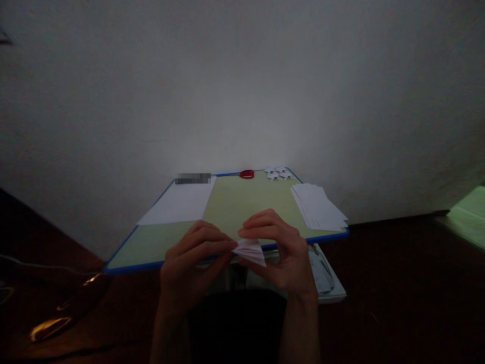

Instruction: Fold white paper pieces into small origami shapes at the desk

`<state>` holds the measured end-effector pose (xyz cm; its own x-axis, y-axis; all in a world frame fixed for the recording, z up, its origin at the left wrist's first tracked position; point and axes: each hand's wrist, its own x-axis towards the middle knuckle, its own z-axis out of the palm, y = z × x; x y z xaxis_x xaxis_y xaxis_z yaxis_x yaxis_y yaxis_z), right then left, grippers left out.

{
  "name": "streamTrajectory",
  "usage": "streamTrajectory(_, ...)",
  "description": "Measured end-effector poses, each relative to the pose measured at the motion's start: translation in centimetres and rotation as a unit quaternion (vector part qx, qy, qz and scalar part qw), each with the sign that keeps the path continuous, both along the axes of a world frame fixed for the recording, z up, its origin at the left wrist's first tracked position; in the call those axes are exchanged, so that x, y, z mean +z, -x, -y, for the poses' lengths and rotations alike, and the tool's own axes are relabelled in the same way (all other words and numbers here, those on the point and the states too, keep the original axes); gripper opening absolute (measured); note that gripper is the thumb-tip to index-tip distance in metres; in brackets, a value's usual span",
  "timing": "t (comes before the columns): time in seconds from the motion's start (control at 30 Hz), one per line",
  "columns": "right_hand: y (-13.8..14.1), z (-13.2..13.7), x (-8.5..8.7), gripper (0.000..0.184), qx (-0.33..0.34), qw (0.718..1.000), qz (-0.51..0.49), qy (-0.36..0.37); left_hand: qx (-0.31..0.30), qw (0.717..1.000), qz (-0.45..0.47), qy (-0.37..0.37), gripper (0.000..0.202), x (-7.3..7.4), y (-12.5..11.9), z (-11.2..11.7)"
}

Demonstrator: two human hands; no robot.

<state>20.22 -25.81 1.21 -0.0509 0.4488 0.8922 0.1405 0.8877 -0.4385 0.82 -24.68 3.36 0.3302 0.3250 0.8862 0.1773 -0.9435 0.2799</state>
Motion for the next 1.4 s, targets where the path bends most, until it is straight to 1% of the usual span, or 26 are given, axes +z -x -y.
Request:
streamTrajectory(0.1,0.24,0.54,0.59,0.030,-0.005,1.000,0.024,-0.012,0.004,1.000,-0.017,-0.003,0.014,-0.04,0.02,-0.05)
streamTrajectory(0.17,0.24,0.76,0.78,0.029,-0.007,0.999,0.031,-0.010,0.003,1.000,-0.023,-0.001,0.013,-0.01,0.05,0.00)
streamTrajectory(0.3,-0.08,0.91,0.79,0.032,-0.006,0.999,0.042,-0.011,-0.003,1.000,-0.027,0.008,0.011,0.00,0.13,0.08)
streamTrajectory(0.47,-0.23,0.83,0.66,0.026,-0.008,0.999,0.040,-0.018,-0.018,1.000,-0.018,0.010,0.014,-0.15,0.05,-0.02)
streamTrajectory(0.57,-0.16,0.76,0.58,0.026,-0.009,0.999,0.038,-0.020,-0.026,0.999,-0.015,0.011,0.016,-0.13,-0.05,-0.02)
streamTrajectory(0.7,-0.22,0.68,0.52,0.029,0.001,0.999,0.044,-0.012,-0.036,0.999,-0.011,0.013,0.016,-0.01,-0.16,0.06)
streamTrajectory(0.83,-0.34,0.55,0.34,0.026,0.019,0.999,0.028,-0.018,-0.048,0.999,0.000,0.017,0.014,-0.02,-0.16,0.06)
streamTrajectory(0.97,-0.22,0.49,0.15,0.028,0.037,0.999,-0.008,-0.020,-0.074,0.997,0.022,0.019,0.019,-0.32,-0.20,-0.03)
streamTrajectory(1.1,0.03,0.62,0.23,0.024,0.048,0.999,-0.024,-0.009,-0.099,0.994,0.040,0.023,0.023,-0.62,-0.33,-0.17)
streamTrajectory(1.27,0.25,0.73,0.41,0.022,0.052,0.998,-0.025,-0.001,-0.106,0.993,0.040,0.024,0.028,-0.73,-0.27,-0.23)
streamTrajectory(1.4,0.14,0.73,0.33,0.025,0.057,0.998,-0.007,-0.006,-0.100,0.994,0.036,0.021,0.029,-0.81,-0.09,-0.13)
